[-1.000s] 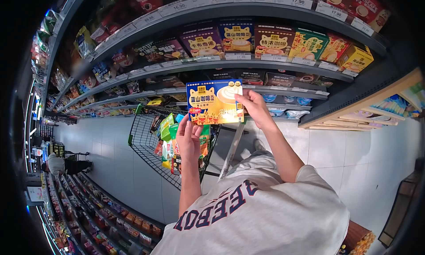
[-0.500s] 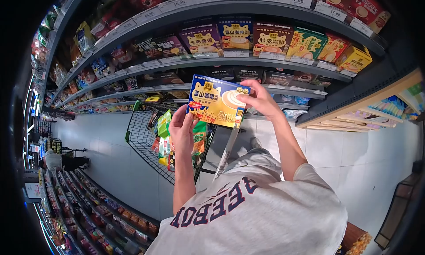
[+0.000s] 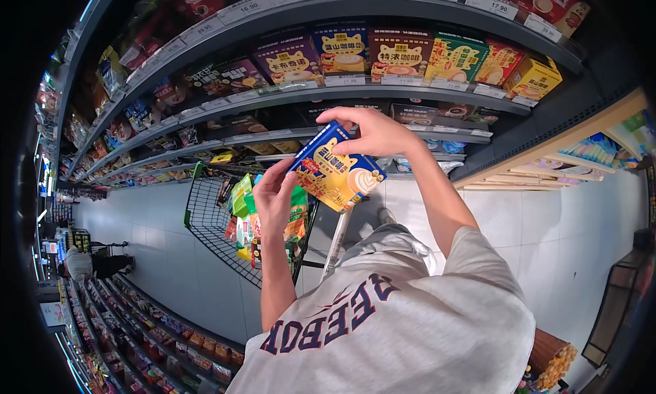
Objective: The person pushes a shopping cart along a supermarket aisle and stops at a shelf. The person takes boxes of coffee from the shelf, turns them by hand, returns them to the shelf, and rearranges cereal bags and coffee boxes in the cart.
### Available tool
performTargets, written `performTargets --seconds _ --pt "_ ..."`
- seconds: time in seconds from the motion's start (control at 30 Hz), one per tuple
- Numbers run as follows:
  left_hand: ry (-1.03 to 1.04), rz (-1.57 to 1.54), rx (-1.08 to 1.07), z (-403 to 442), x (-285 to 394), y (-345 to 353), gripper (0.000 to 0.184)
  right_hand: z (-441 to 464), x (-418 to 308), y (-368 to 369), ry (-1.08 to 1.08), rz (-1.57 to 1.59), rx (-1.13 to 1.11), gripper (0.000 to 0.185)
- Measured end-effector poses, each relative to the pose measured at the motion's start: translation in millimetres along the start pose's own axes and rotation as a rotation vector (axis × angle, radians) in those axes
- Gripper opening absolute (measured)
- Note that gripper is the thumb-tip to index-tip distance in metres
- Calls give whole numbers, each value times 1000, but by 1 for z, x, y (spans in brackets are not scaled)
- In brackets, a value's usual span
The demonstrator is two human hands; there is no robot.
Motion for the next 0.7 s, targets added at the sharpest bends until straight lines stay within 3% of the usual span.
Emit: performTargets --seconds 0.07,0.2,0.33,0.43,0.57,0.7 --pt "27 27 -51 3 3 5 28 3 -6 1 -112 -190 -54 53" --pt "63 31 -78 10 3 11 28 8 -12 -4 -95 -390 -83 52" --pt "114 5 -44 14 5 12 29 9 -3 -10 32 -11 35 67" --pt "97 -129 78 14 -9 0 31 6 8 -18 84 96 143 66" --pt "-25 -587 292 10 -44 -7 32 -7 33 -23 194 343 69 62" --pt "-74 -722 347 3 -63 8 36 -22 36 -23 238 381 140 60"
Point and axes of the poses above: each hand's wrist, its own z-axis towards the middle knuckle, its own y-axis out of the palm, x = y × z, the point moved 6 cm from there along z, towards the middle knuckle, and after that the axes turned 8 degrees about -z, right-handed, at the moved point
